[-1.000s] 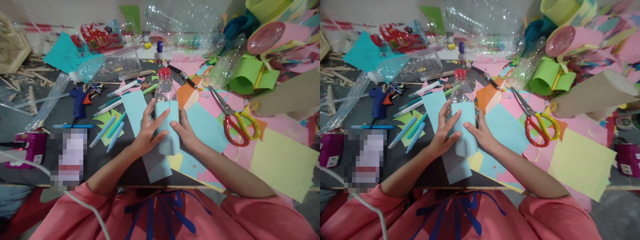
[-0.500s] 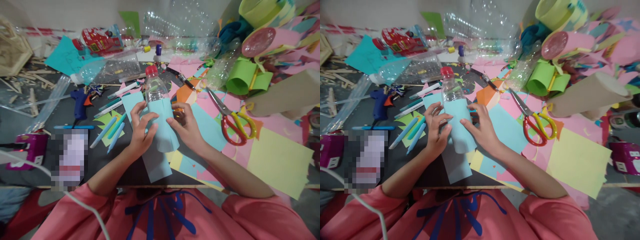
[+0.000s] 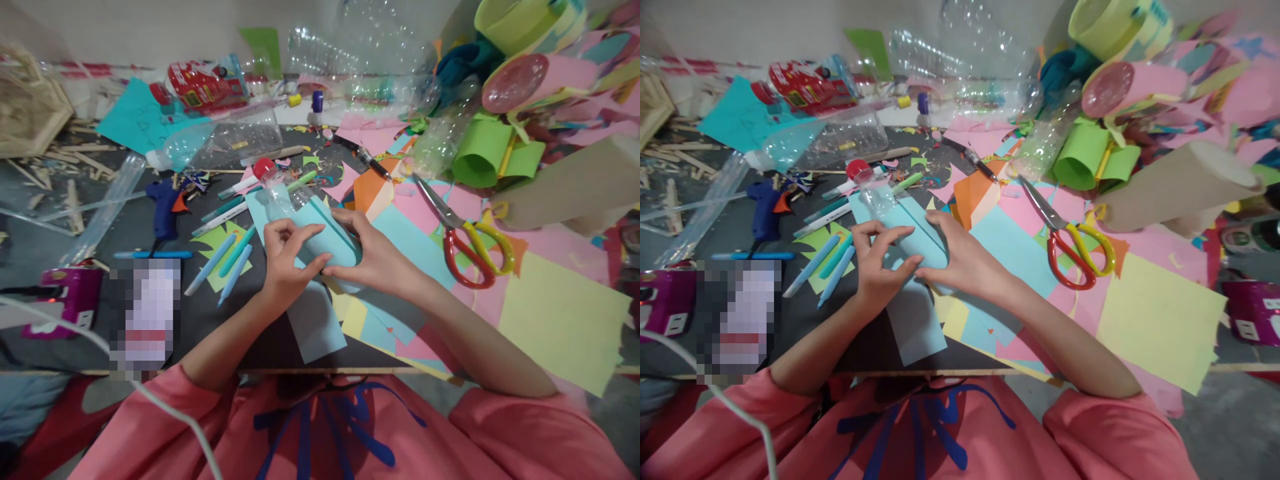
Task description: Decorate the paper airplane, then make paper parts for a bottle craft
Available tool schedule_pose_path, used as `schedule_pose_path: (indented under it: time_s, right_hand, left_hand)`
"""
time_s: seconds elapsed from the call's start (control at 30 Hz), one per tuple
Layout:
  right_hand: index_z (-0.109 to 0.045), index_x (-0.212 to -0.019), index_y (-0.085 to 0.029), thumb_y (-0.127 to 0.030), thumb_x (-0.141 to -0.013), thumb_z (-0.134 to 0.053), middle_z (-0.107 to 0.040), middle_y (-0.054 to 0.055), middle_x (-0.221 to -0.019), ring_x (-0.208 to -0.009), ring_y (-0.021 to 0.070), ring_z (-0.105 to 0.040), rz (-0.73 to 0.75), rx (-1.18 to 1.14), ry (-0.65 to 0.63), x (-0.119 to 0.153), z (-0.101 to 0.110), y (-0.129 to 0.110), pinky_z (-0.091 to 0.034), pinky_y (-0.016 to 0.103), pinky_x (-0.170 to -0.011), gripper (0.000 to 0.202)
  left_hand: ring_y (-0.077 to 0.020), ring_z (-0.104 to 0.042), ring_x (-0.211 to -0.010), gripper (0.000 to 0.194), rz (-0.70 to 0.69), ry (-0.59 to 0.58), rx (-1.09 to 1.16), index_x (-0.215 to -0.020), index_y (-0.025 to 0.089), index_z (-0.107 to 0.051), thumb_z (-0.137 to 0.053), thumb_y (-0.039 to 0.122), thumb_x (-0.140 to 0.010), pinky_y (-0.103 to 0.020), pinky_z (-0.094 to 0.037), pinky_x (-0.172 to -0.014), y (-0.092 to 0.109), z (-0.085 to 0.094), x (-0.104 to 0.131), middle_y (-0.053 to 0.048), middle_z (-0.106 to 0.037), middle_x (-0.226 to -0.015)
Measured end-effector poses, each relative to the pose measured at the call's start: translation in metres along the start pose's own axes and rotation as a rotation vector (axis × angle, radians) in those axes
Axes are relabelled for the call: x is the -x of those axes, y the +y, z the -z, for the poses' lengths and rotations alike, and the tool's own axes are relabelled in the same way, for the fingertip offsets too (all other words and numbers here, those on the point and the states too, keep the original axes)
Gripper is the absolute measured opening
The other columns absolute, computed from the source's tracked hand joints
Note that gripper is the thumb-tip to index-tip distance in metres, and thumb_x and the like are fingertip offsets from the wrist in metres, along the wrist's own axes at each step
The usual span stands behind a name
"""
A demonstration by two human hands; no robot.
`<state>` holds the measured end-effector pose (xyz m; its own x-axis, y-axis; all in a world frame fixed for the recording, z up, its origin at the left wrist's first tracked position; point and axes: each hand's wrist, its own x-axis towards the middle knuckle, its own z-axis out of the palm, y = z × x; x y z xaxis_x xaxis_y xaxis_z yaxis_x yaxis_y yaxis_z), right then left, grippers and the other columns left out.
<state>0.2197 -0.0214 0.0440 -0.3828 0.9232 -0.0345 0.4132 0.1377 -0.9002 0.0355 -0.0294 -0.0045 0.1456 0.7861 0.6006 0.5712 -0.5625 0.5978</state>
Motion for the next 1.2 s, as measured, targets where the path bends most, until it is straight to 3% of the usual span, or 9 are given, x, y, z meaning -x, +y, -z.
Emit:
schedule_pose_path:
  time_s: [0.2, 0.4, 0.47, 0.57, 0.67, 0.8, 0.93, 1.07, 1.2]
  right_hand:
    - [-0.051, -0.130, -0.023, -0.039, -0.071, -0.076, -0.058, 0.010, -0.136, -0.124, 0.0300, -0.058, 0.011, 0.038, -0.123, -0.003, 0.034, -0.004, -0.048, 0.049, -0.105, 0.066]
    - [-0.065, -0.114, -0.024, -0.049, -0.061, -0.086, -0.070, 0.005, -0.114, -0.105, 0.0247, -0.067, -0.049, -0.063, -0.540, -0.009, 0.108, 0.010, -0.056, 0.033, -0.087, 0.063]
    - [-0.067, -0.110, -0.023, -0.048, -0.059, -0.087, -0.072, 0.003, -0.107, -0.095, 0.0203, -0.069, -0.140, -0.152, -0.767, -0.012, 0.121, 0.014, -0.056, 0.026, -0.078, 0.061]
    - [-0.068, -0.111, -0.020, -0.041, -0.060, -0.088, -0.073, 0.002, -0.106, -0.091, 0.0169, -0.069, -0.279, -0.217, -0.964, -0.018, 0.120, 0.012, -0.054, 0.022, -0.076, 0.059]
    - [-0.070, -0.107, -0.017, -0.037, -0.055, -0.090, -0.073, 0.002, -0.105, -0.090, 0.0169, -0.069, -0.352, -0.233, -1.045, -0.028, 0.100, 0.007, -0.054, 0.021, -0.074, 0.059]
    - [-0.073, -0.092, -0.016, -0.038, -0.046, -0.092, -0.074, 0.001, -0.091, -0.078, 0.0149, -0.068, -0.423, -0.220, -1.086, -0.047, 0.075, -0.002, -0.053, 0.022, -0.068, 0.055]
    - [-0.073, -0.084, -0.018, -0.039, -0.039, -0.094, -0.072, -0.002, -0.077, -0.065, 0.0136, -0.066, -0.439, -0.243, -1.049, -0.061, 0.072, -0.006, -0.051, 0.022, -0.057, 0.053]
    - [-0.073, -0.083, -0.020, -0.044, -0.054, -0.088, -0.073, 0.000, -0.078, -0.068, 0.0145, -0.066, -0.336, -0.115, -0.940, -0.067, 0.090, -0.004, -0.051, 0.024, -0.059, 0.040]
    - [-0.067, -0.078, -0.022, -0.049, -0.075, -0.074, -0.073, 0.003, -0.083, -0.080, 0.0168, -0.068, -0.112, -0.222, -0.257, -0.065, 0.095, 0.003, -0.054, 0.033, -0.078, 0.029]
  left_hand:
    - [-0.0218, -0.054, -0.097, 0.034, -0.129, 0.136, 0.012, -0.123, 0.024, -0.063, -0.054, 0.040, -0.095, -0.038, -0.046, -0.088, 0.002, 0.008, -0.007, -0.008, -0.054, -0.108]
    - [-0.0241, -0.060, -0.103, 0.038, 0.206, 0.386, 0.446, -0.107, 0.022, -0.067, -0.049, 0.052, -0.093, -0.039, -0.048, -0.086, -0.015, 0.013, -0.020, -0.008, -0.063, -0.109]
    - [-0.0206, -0.065, -0.085, 0.043, 0.407, 0.196, 0.758, -0.099, 0.021, -0.066, -0.049, 0.059, -0.090, -0.034, -0.052, -0.072, -0.016, 0.012, -0.023, -0.007, -0.067, -0.096]
    - [-0.0209, -0.070, -0.079, 0.055, 0.694, -0.477, 1.109, -0.104, 0.018, -0.065, -0.056, 0.067, -0.081, -0.032, -0.055, -0.065, -0.009, 0.013, -0.025, -0.011, -0.071, -0.097]
    - [-0.0248, -0.070, -0.097, 0.073, 0.738, -1.013, 1.162, -0.122, 0.019, -0.061, -0.065, 0.072, -0.073, -0.034, -0.057, -0.075, 0.000, 0.015, -0.024, -0.016, -0.068, -0.119]
    - [-0.0236, -0.069, -0.104, 0.079, 0.637, -1.198, 1.030, -0.141, 0.025, -0.046, -0.074, 0.056, -0.073, -0.034, -0.058, -0.078, 0.007, 0.018, -0.022, -0.012, -0.063, -0.132]
    - [-0.0302, -0.059, -0.125, 0.083, 0.527, -1.100, 0.765, -0.146, 0.024, -0.044, -0.075, 0.042, -0.071, -0.038, -0.056, -0.089, 0.008, 0.020, -0.023, -0.009, -0.056, -0.143]
    - [-0.0339, -0.057, -0.127, 0.077, 0.556, -0.994, 0.700, -0.142, 0.020, -0.052, -0.069, 0.052, -0.074, -0.042, -0.050, -0.100, 0.007, 0.022, -0.026, -0.010, -0.057, -0.143]
    - [-0.0361, -0.058, -0.123, 0.081, 0.602, -0.733, 0.690, -0.135, 0.017, -0.057, -0.070, 0.063, -0.070, -0.042, -0.051, -0.096, 0.003, 0.016, -0.021, -0.012, -0.061, -0.136]
